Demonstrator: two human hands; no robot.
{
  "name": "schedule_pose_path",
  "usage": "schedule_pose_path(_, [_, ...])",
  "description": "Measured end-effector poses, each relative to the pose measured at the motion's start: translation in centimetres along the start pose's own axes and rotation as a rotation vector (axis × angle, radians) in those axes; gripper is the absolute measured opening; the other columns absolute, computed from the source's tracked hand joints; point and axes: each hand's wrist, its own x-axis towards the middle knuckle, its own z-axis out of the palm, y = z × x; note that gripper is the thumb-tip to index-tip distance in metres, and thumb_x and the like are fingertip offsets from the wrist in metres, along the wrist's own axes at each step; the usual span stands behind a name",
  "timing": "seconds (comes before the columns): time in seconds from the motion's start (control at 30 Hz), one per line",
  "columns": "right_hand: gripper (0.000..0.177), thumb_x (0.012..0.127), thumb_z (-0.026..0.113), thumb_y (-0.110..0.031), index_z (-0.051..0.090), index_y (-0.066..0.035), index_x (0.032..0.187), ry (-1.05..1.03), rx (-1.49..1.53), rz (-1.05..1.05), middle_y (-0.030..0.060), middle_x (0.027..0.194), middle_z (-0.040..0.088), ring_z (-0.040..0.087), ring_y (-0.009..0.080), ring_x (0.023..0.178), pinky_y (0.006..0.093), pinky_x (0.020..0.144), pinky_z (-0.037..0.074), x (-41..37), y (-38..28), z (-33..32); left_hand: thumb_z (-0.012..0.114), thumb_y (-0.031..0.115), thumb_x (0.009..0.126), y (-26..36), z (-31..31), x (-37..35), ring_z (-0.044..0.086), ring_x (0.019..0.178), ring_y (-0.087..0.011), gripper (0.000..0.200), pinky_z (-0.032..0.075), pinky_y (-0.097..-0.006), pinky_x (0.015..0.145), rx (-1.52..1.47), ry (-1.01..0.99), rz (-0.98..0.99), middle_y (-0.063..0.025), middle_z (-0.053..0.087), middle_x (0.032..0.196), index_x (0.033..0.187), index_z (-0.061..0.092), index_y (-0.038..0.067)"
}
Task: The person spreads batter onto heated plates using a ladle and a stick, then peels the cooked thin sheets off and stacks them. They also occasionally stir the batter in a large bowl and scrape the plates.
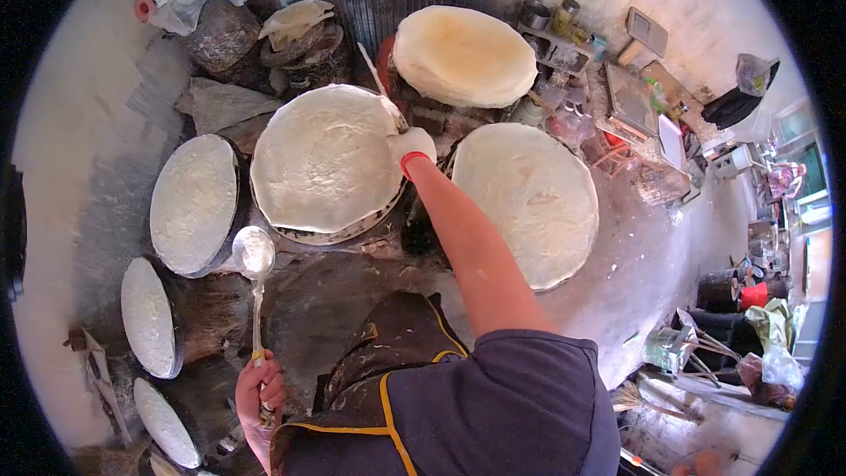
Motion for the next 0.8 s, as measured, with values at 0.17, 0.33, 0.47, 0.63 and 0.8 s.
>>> schedule_pose_path(0.17, [0.037, 0.065, 0.064, -0.028, 0.065, 0.004, 0.085, 0.031, 0.364, -0.143, 0.0171, 0.071, 0.064, 0.061, 0.0216, 0.067, 0.0321, 0.064, 0.046, -3.6, -4.8, -2.1, 0.045, 0.001, 0.083, 0.4, -1.6, 0.4, 0.032, 0.040, -0.0060, 0.018, 0.028, -0.0206, 0.031, -0.007, 0.023, 0.000, -0.0026, 0.040, 0.066, 0.101, 0.047, -0.001])
schedule_pose_path(0.33, [0.028, 0.073, 0.064, -0.019, 0.065, 0.002, 0.092, -0.079, 0.901, -0.177, 0.0056, 0.072, 0.062, 0.055, 0.0116, 0.066, 0.0275, 0.061, 0.045, -8.8, -7.4, -5.4, 0.045, 0.001, 0.084, 0.7, -4.4, 0.8, 0.032, 0.039, -0.0054, 0.016, 0.027, -0.0196, 0.031, 0.064, 0.054, 0.013, -0.0017, 0.040, 0.065, 0.100, 0.048, 0.000])
schedule_pose_path(0.47, [0.028, 0.074, 0.066, -0.021, 0.065, 0.001, 0.092, 0.241, 0.920, -0.001, 0.0002, 0.070, 0.059, 0.049, 0.0072, 0.060, 0.0246, 0.052, 0.040, -13.9, 0.4, -15.5, 0.046, 0.004, 0.087, 0.6, -6.9, 2.5, 0.032, 0.041, -0.0052, 0.012, 0.027, -0.0188, 0.032, 0.110, -0.077, -0.104, -0.0006, 0.039, 0.064, 0.098, 0.050, 0.000])
schedule_pose_path(0.63, [0.021, 0.075, 0.068, -0.023, 0.065, -0.007, 0.089, 0.654, 0.825, 0.192, -0.0049, 0.059, 0.051, 0.041, 0.0055, 0.044, 0.0223, 0.039, 0.031, -18.6, 17.2, -24.3, 0.042, 0.023, 0.094, 1.2, -10.7, 5.1, 0.035, 0.039, -0.0099, 0.016, 0.037, -0.0293, 0.031, 0.263, -0.054, -0.238, 0.0032, 0.030, 0.049, 0.099, 0.055, 0.015])
schedule_pose_path(0.8, [0.034, 0.071, 0.069, -0.023, 0.066, -0.001, 0.096, 0.684, 0.501, 0.423, 0.0054, 0.067, 0.061, 0.054, 0.0161, 0.052, 0.0292, 0.049, 0.043, -16.4, 30.2, -24.9, 0.050, 0.010, 0.089, -1.4, -3.3, 2.2, 0.034, 0.044, -0.0044, 0.014, 0.031, -0.0190, 0.034, 0.283, -0.110, -0.109, 0.0005, 0.039, 0.065, 0.100, 0.049, 0.000])
